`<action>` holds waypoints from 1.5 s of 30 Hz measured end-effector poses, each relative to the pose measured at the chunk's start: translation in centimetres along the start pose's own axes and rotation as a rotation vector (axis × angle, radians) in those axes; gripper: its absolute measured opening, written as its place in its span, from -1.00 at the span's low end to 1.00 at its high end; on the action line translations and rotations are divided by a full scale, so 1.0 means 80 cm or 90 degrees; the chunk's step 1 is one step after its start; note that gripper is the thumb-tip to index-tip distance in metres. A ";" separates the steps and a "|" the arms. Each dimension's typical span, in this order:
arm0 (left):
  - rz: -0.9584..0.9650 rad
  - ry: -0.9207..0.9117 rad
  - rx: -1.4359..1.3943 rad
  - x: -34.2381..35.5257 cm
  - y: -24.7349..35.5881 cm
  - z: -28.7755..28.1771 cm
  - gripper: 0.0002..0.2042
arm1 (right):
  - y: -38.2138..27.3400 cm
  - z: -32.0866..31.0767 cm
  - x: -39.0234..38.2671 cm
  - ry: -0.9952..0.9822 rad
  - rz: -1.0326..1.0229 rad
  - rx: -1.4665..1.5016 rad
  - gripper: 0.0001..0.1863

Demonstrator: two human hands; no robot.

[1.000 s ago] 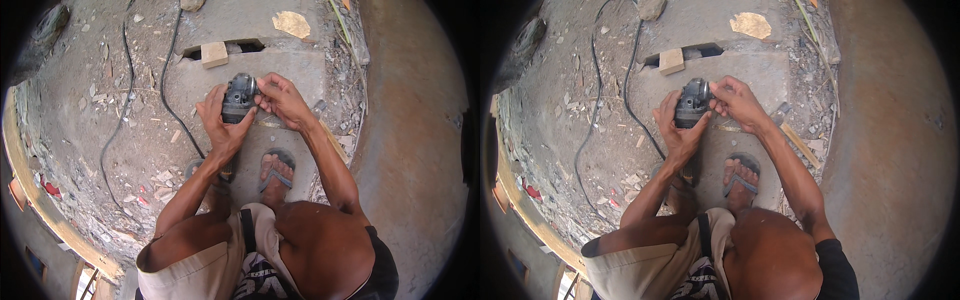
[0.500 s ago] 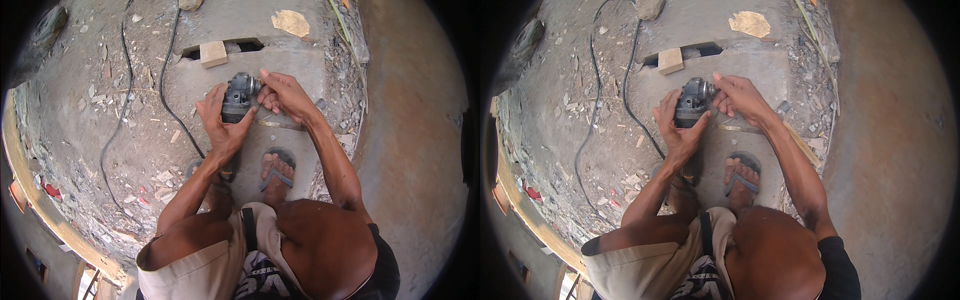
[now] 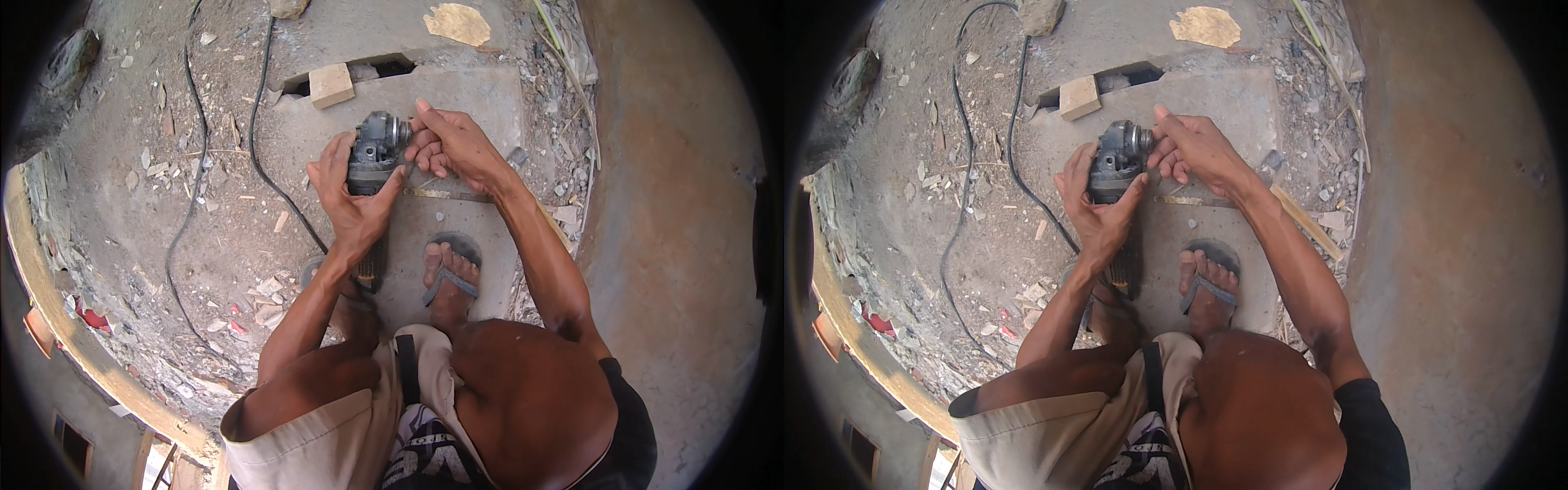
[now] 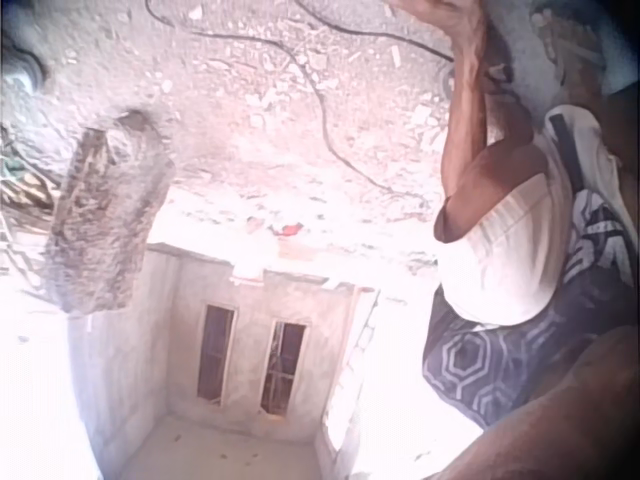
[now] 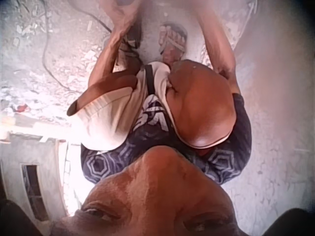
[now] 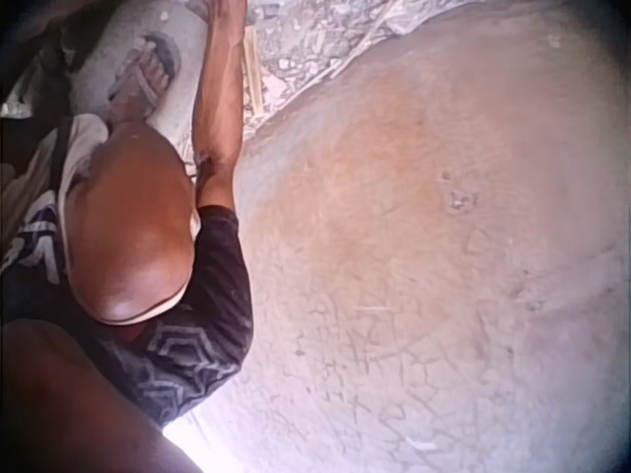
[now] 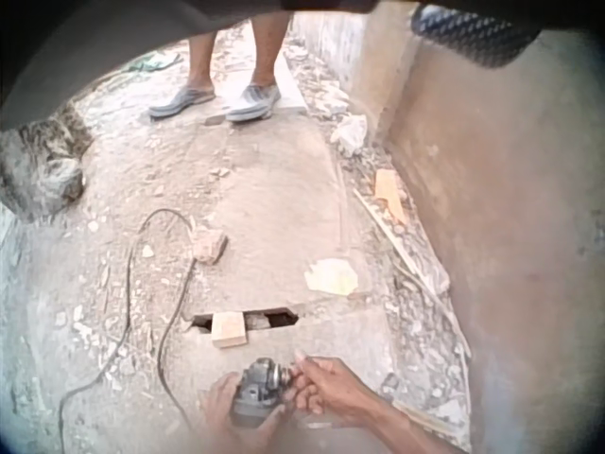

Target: The person uses a hammer to tap and adjust a small metal component on a handheld power tool. They repeatedly hold the tool, tap it, and reposition it on the ground while another person briefly assists.

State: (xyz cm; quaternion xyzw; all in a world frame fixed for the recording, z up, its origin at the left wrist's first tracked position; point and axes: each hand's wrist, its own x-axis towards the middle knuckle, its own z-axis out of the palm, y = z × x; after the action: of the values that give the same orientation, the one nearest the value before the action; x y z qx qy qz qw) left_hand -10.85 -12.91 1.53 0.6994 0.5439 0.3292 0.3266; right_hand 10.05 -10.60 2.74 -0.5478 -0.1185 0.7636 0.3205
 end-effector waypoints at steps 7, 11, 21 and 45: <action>-0.010 0.002 -0.015 -0.003 -0.004 0.004 -0.29 | 0.023 0.002 0.013 0.021 -0.146 -0.227 -0.55; -0.009 -0.005 0.011 -0.002 0.003 -0.001 -0.29 | 0.004 0.010 0.005 0.121 -0.314 -0.486 -0.62; -0.014 0.018 -0.003 -0.003 -0.001 0.003 -0.30 | -0.008 0.009 0.043 -0.104 -0.546 -0.627 -0.52; 0.008 0.054 -0.037 -0.001 -0.006 0.000 -0.27 | -0.080 0.030 0.045 -0.387 -0.447 -0.761 -0.59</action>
State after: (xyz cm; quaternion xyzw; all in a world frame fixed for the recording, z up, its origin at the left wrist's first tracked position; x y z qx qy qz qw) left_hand -11.10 -12.89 1.14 0.6783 0.5431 0.3763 0.3213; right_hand 9.49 -3.04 4.33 -0.3241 -0.7627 0.5401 0.1465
